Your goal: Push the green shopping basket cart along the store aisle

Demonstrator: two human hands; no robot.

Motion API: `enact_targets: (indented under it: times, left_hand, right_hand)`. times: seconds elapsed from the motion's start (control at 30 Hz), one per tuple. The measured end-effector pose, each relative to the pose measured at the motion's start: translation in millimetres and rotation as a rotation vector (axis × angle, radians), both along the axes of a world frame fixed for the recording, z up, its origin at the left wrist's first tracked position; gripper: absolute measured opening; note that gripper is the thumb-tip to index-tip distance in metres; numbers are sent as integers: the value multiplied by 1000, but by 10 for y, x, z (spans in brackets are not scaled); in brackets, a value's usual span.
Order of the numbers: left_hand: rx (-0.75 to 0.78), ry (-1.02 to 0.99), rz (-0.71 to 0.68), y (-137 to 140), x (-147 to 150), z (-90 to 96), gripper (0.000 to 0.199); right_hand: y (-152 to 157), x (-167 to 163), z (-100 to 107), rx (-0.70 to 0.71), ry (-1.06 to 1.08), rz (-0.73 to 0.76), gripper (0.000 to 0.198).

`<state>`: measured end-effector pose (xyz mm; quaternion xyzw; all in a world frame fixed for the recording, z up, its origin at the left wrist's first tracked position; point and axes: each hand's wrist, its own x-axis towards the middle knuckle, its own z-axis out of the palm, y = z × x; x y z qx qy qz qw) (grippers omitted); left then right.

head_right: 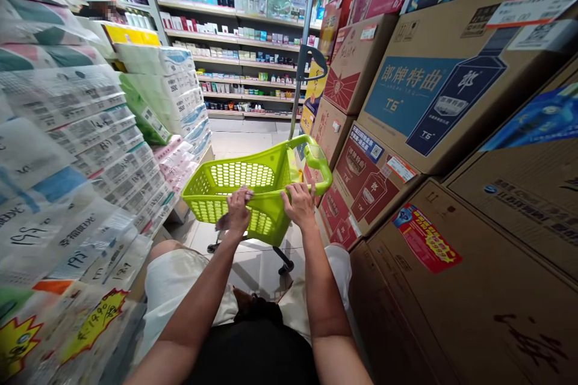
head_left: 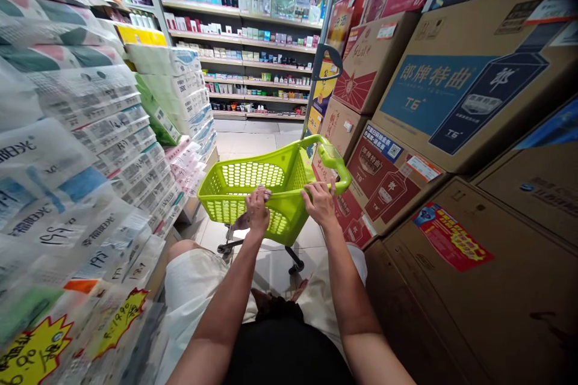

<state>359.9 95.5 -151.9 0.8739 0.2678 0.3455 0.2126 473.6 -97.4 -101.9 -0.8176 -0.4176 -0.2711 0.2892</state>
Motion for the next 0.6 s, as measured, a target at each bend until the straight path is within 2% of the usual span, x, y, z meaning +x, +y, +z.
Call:
enact_targets:
  times: [0.1,0.27,0.3,0.43,0.5,0.6]
  left_hand:
    - [3,-25,-60,-100,-11,-20,72]
    - [-81,3,170,50,-158,-25,64]
    - [-90,5,178,44,-166,-33,65]
    - [-50,-29,-17,-78,-123,-76,75]
    - [-37,-31,-38,-45,-138,-79,74]
    - [-76,-17,150,138,-229,-63,67]
  right_hand:
    - [-39,29,-10,-11,14,32,32]
    - [-36,39,-53,1,19,82,34]
    - [-25,42,-62,10,23,73,35]
    - [-2,46,-73,36,29,35,37]
    - [-17,44,-66,39,30,51,38]
    - [-29,47,-62,28,29,76,39]
